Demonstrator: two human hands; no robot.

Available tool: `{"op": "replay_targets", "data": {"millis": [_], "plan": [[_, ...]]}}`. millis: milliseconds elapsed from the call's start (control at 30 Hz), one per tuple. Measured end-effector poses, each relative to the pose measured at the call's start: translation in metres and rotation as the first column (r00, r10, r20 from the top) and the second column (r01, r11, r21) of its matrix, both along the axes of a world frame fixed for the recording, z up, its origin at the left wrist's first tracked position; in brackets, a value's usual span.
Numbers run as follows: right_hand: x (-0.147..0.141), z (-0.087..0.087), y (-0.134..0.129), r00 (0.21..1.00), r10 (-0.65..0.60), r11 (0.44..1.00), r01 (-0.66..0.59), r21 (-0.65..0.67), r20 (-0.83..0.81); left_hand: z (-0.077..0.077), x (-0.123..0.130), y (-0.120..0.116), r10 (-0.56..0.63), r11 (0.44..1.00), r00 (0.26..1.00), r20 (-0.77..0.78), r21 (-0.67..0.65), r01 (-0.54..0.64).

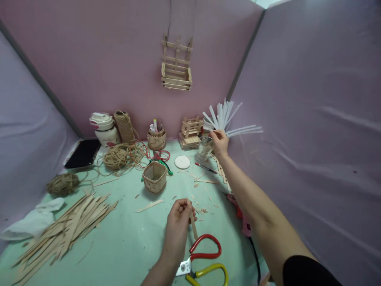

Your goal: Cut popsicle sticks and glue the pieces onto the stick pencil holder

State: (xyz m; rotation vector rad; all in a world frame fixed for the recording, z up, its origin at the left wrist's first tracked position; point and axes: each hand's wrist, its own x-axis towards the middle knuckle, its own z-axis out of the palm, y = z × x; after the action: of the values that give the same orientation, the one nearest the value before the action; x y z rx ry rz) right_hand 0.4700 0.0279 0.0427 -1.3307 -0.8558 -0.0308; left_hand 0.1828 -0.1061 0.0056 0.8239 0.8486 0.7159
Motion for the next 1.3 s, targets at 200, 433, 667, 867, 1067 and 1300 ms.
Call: {"op": "replay_targets", "data": {"millis": [200, 433, 667, 867, 1067, 1300], "plan": [[0.010, -0.005, -0.014, 0.996, -0.038, 0.988, 0.050, -0.143, 0.081, 0.000, 0.000, -0.001, -0.028, 1.000, 1.000, -0.005, -0.009, 0.028], [0.015, 0.009, -0.035, 0.958, -0.046, 0.928, 0.146, -0.344, 0.284, 0.001, 0.000, -0.001, -0.041, 0.999, 0.999, -0.001, -0.013, 0.041], [0.008, 0.037, -0.037, 0.814, 0.393, 0.700, 0.038, -0.713, 0.429, 0.000, 0.001, -0.001, -0.027, 1.000, 1.000, 0.008, -0.015, 0.027], [0.005, 0.040, -0.020, 0.676, 0.620, 0.443, 0.117, -0.889, 0.398, 0.002, 0.001, -0.001, -0.025, 1.000, 1.000, 0.010, -0.009, 0.025], [0.009, 0.046, -0.013, 0.585, 0.655, 0.310, 0.369, -0.876, 0.478, 0.001, 0.000, 0.000, -0.015, 1.000, 1.000, 0.010, -0.008, 0.015], [0.009, 0.062, -0.029, 0.478, 0.670, 0.352, 0.469, -0.810, 0.568, 0.002, 0.000, -0.003, -0.037, 0.999, 0.999, 0.008, -0.018, 0.038]]}}
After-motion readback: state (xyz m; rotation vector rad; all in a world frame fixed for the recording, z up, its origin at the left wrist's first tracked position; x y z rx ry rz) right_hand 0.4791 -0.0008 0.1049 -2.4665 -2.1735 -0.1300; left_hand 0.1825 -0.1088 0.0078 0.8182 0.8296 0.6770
